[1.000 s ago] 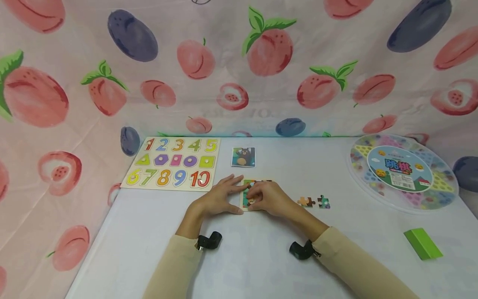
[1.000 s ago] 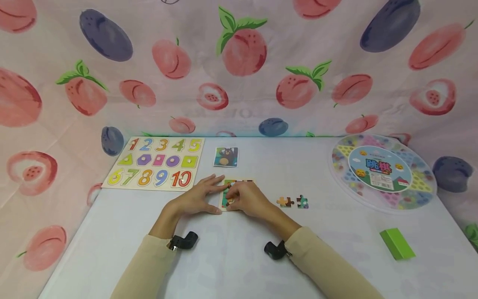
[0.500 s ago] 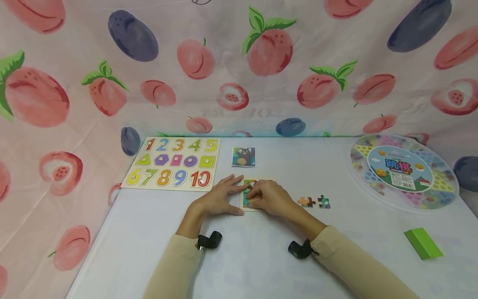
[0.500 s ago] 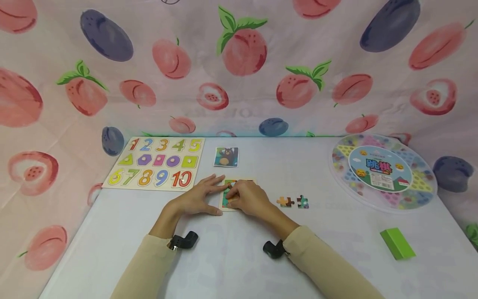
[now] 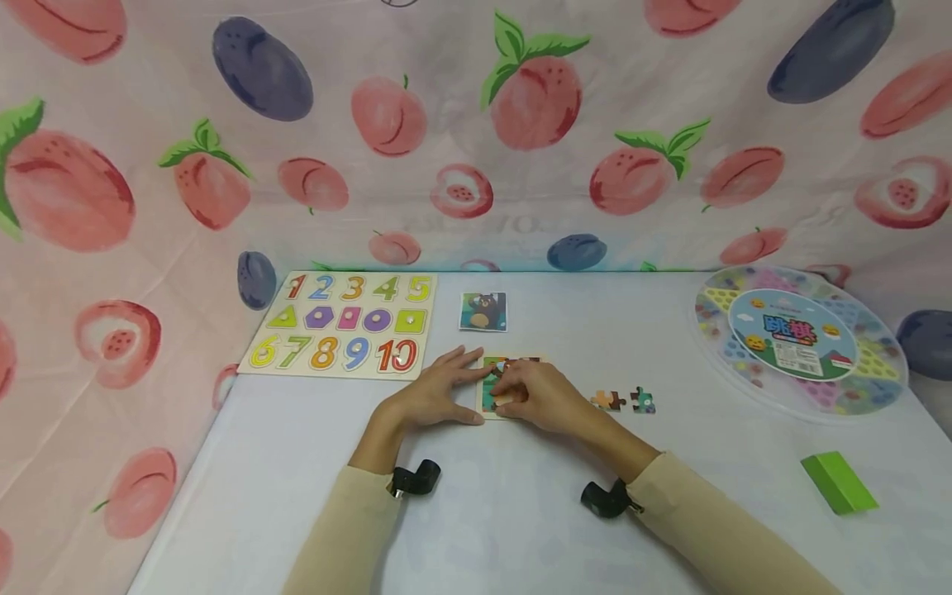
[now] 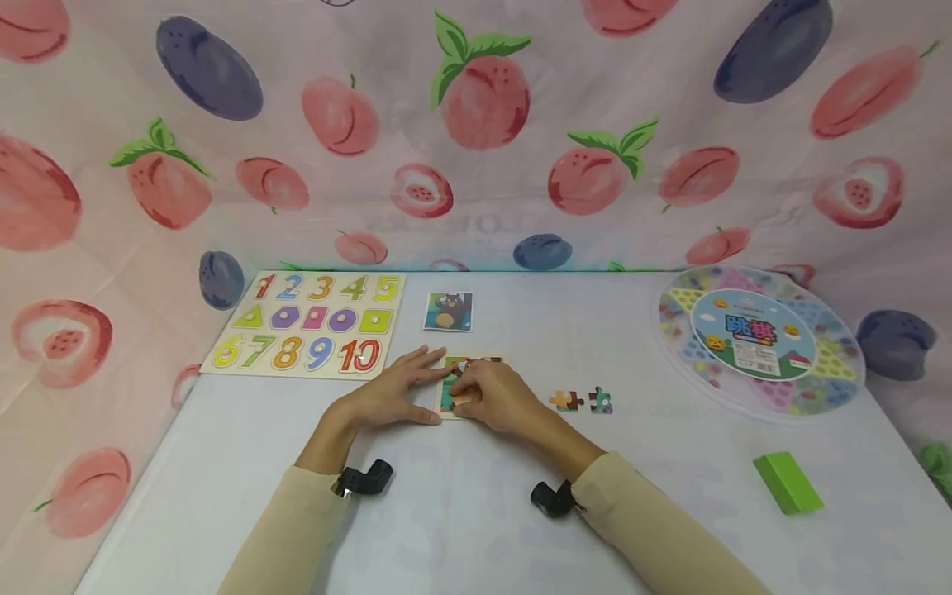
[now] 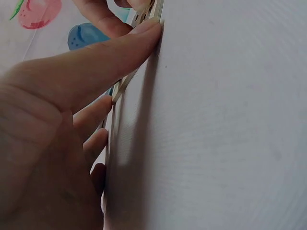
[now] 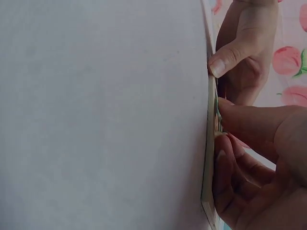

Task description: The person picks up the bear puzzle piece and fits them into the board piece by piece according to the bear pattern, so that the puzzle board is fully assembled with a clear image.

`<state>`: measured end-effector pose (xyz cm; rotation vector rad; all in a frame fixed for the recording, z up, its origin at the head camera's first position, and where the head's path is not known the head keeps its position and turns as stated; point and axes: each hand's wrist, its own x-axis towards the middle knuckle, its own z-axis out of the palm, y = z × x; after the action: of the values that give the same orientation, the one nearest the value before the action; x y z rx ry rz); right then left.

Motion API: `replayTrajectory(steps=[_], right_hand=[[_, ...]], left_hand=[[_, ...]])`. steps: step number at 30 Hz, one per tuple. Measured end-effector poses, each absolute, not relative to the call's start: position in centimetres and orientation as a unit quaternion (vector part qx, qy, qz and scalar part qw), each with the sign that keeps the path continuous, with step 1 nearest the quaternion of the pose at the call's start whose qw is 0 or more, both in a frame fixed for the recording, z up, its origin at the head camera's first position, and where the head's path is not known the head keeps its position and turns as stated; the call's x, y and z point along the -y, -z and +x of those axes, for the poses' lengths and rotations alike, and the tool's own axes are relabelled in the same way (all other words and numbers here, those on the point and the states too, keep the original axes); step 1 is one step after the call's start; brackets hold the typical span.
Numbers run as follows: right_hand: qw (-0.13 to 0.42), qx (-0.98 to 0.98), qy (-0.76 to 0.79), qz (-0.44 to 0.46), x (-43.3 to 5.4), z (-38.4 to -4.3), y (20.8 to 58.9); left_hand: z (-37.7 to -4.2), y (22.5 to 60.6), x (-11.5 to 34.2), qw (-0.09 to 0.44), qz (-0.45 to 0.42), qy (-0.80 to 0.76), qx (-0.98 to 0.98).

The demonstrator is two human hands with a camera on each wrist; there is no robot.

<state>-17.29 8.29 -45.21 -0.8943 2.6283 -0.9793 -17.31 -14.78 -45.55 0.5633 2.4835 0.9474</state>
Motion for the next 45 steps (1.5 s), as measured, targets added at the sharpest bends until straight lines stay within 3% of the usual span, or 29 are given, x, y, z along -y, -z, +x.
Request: replayTrajectory(steps=[10,32,45], right_hand=[[0.191,-0.858,0.388,-0.278,-10.1,-18.0,44.9],[0.099,-0.887,0.387,-0.233,-16.8,-18.5,41.5],[0.104,-0.908,0.347,-0.212,-21.7,-17.2,41.9]], left_hand=[[-17.3,45.7,14.9,0.216,0.198,-0.346,-0.891],[-17.3,45.5,14.7,0.212,0.199,-0.345,-0.892],[-17.2,45.4,14.7,0.210,0.198,-0.347,-0.892]])
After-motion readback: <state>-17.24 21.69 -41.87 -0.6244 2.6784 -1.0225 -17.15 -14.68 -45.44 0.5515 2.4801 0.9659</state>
